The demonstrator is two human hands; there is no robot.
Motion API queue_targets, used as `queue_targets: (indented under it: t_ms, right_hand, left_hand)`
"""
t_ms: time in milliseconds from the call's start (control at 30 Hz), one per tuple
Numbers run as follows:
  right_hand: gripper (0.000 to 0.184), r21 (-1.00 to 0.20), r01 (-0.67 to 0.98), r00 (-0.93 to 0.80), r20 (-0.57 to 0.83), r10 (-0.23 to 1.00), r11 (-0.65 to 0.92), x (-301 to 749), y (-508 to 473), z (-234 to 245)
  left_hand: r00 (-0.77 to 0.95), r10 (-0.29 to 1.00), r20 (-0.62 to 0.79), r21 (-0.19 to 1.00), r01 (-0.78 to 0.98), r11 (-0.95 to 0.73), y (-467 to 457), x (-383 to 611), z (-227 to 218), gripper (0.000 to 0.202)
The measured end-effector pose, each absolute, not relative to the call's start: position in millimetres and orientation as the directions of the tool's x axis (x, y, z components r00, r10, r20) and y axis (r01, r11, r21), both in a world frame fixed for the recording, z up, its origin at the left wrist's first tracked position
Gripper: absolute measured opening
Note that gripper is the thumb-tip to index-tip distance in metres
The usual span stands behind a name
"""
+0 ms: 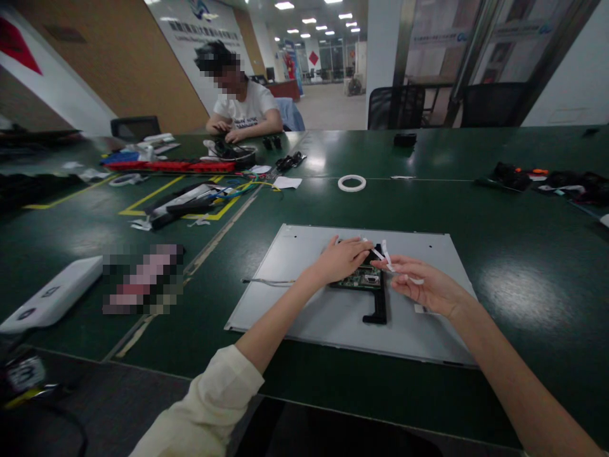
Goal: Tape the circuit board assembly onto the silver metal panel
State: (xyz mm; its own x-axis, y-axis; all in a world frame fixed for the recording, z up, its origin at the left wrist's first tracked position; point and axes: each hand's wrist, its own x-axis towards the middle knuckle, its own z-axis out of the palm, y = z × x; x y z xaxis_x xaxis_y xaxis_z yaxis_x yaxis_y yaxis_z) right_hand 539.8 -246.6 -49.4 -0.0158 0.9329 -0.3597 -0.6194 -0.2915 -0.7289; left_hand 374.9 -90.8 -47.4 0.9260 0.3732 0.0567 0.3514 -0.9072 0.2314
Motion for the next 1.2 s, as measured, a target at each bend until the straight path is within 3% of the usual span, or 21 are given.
queue_targets:
  t_ms: [433, 767, 1000, 1200]
  right_hand:
    - [0.025, -0.651, -0.685, -0.066, -0.393, 0.917, -0.328, 543.6, -246.8, -49.2]
    - [0.027, -0.678, -0.641, -0.034, -0.444, 0.895, -0.361, 537.2, -255.6, -49.1]
    - [0.028, -0.894, -0.17, -0.039, -0.415, 0.909, -0.415, 556.5, -271.0, -37.1]
    - [0.031, -0.972, -0.036, 0.174, -0.236, 0.956, -0.233, 560.8, -263.3, -42.7]
  left_hand:
    - [0.928, 0.37, 0.054, 0.241, 0.347, -0.906, -91.8, 374.4, -47.2, 0.037]
    - [0.928, 0.371, 0.041, 0.231, 0.352, -0.907, -92.9, 373.9, -47.5, 0.038]
    - [0.93, 0.366, 0.028, 0.218, 0.352, -0.91, -92.8, 373.5, -49.5, 0.039]
    - [0.942, 0.334, 0.023, 0.204, 0.323, -0.924, -92.7, 373.2, -47.4, 0.038]
